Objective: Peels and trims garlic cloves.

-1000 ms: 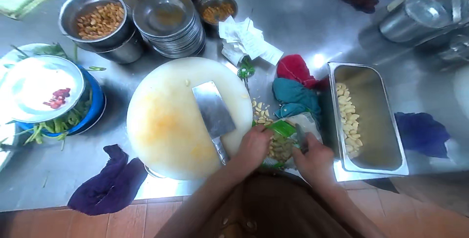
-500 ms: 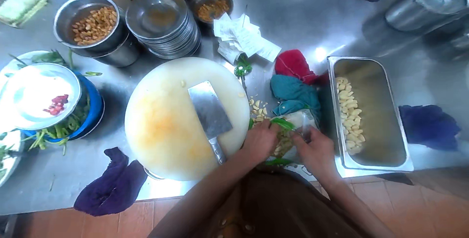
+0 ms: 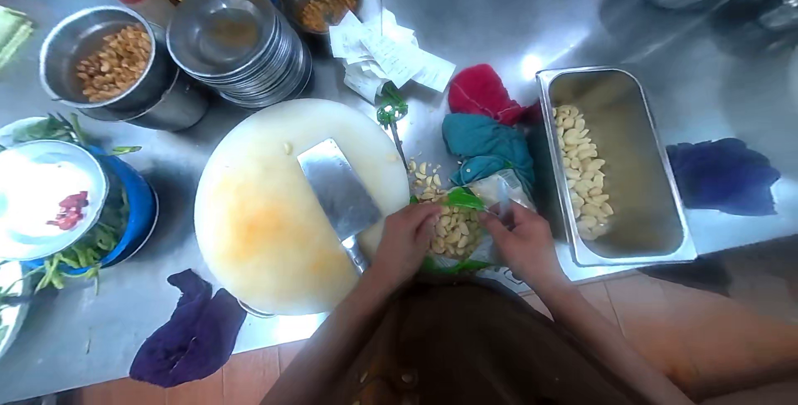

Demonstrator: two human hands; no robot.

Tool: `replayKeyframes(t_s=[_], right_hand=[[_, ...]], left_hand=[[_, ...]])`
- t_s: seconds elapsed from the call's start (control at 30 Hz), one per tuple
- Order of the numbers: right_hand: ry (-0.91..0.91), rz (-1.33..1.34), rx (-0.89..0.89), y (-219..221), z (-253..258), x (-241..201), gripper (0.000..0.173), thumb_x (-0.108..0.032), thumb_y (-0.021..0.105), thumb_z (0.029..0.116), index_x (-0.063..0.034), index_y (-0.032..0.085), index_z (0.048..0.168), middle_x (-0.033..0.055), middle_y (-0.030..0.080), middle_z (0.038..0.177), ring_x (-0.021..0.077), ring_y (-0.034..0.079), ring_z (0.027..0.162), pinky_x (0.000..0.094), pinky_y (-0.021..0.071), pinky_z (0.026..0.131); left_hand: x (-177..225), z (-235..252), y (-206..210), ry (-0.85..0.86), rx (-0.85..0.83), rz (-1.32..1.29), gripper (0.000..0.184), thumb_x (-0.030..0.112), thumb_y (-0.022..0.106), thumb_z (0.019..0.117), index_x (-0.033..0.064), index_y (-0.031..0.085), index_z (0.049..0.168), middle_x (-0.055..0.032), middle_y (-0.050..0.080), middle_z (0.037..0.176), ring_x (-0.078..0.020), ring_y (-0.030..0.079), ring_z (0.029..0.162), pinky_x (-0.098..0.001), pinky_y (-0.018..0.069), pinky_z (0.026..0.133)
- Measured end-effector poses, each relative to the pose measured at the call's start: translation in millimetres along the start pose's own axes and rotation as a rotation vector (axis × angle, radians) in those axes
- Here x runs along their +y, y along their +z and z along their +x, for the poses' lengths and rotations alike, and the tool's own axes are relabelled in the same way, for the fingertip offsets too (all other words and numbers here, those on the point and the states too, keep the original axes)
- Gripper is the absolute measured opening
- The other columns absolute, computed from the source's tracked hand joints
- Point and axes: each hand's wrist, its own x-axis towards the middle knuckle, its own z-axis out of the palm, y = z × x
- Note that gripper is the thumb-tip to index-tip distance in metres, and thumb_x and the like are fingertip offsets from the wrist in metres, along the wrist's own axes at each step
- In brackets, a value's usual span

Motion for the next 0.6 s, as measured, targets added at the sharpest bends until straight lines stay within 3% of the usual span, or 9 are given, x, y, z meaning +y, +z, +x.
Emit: replayKeyframes(t_s=[0.13, 0.23, 0.33, 0.43, 0.5, 0.6], right_hand=[[0.015, -0.002, -0.023, 0, 2, -1, 0.015, -0.022, 0.067, 0.0992, -0.0069, 0.068, 0.096, 0.0011, 0.059, 0.066, 0.0120, 0.054, 0.054, 0.0334, 0.0463, 0.051], [0.002, -0.011, -0.025, -1, 4, -6, 0.015, -0.021, 0.067, 0.0995, -0.0068, 0.068, 0.095, 0.0007, 0.057, 0.065, 0.0111, 0.052, 0.052, 0.0318, 0.0449, 0.049], [-0.033, -0.019, -0.030, 0, 3, -10, 0.014, -0.019, 0.068, 0.0990, -0.0064, 0.068, 0.095, 0.0004, 0.058, 0.065, 0.0108, 0.052, 0.051, 0.0306, 0.0451, 0.048], [-0.057, -0.015, -0.032, 1, 2, -10, 0.014, -0.020, 0.068, 0.0980, -0.0076, 0.067, 0.092, -0.0009, 0.057, 0.063, 0.0093, 0.051, 0.050, 0.0285, 0.0437, 0.047], [-0.049, -0.004, -0.039, 0, 2, -10, 0.012, -0.019, 0.068, 0.0980, -0.0076, 0.068, 0.093, -0.0009, 0.058, 0.064, 0.0089, 0.052, 0.050, 0.0279, 0.0444, 0.047], [0.046, 0.045, -0.077, -6, 5, -9, 0.013, -0.020, 0.067, 0.0998, -0.0073, 0.069, 0.099, 0.0022, 0.059, 0.066, 0.0126, 0.053, 0.050, 0.0318, 0.0453, 0.047]], left_hand=[[4, -3, 2, -0.110, -0.043, 0.074, 0.023, 0.012, 0.053, 0.1061, 0.0030, 0.070, 0.119, -0.0155, 0.069, 0.106, -0.0282, 0.070, 0.093, -0.0463, 0.0588, 0.083], [9, 5, 11, -0.075, -0.112, 0.255, 0.028, 0.028, 0.057, 0.1055, 0.0063, 0.071, 0.116, -0.0146, 0.072, 0.093, -0.0322, 0.072, 0.082, -0.0528, 0.0592, 0.072], [9, 13, 25, 0.007, -0.104, 0.495, 0.022, 0.017, 0.062, 0.1006, 0.0122, 0.070, 0.120, -0.0137, 0.071, 0.080, -0.0343, 0.071, 0.067, -0.0516, 0.0564, 0.055], [19, 20, 26, -0.041, -0.186, 0.595, 0.021, 0.007, 0.062, 0.0979, 0.0094, 0.070, 0.117, -0.0171, 0.070, 0.087, -0.0370, 0.071, 0.073, -0.0514, 0.0561, 0.057], [20, 24, 24, 0.004, -0.181, 0.609, 0.017, 0.004, 0.065, 0.0953, 0.0070, 0.072, 0.111, -0.0175, 0.070, 0.089, -0.0365, 0.071, 0.076, -0.0504, 0.0568, 0.057], [8, 29, 24, 0.084, -0.224, 0.615, 0.022, 0.002, 0.062, 0.0960, 0.0091, 0.075, 0.113, -0.0183, 0.072, 0.099, -0.0371, 0.072, 0.088, -0.0510, 0.0583, 0.065]])
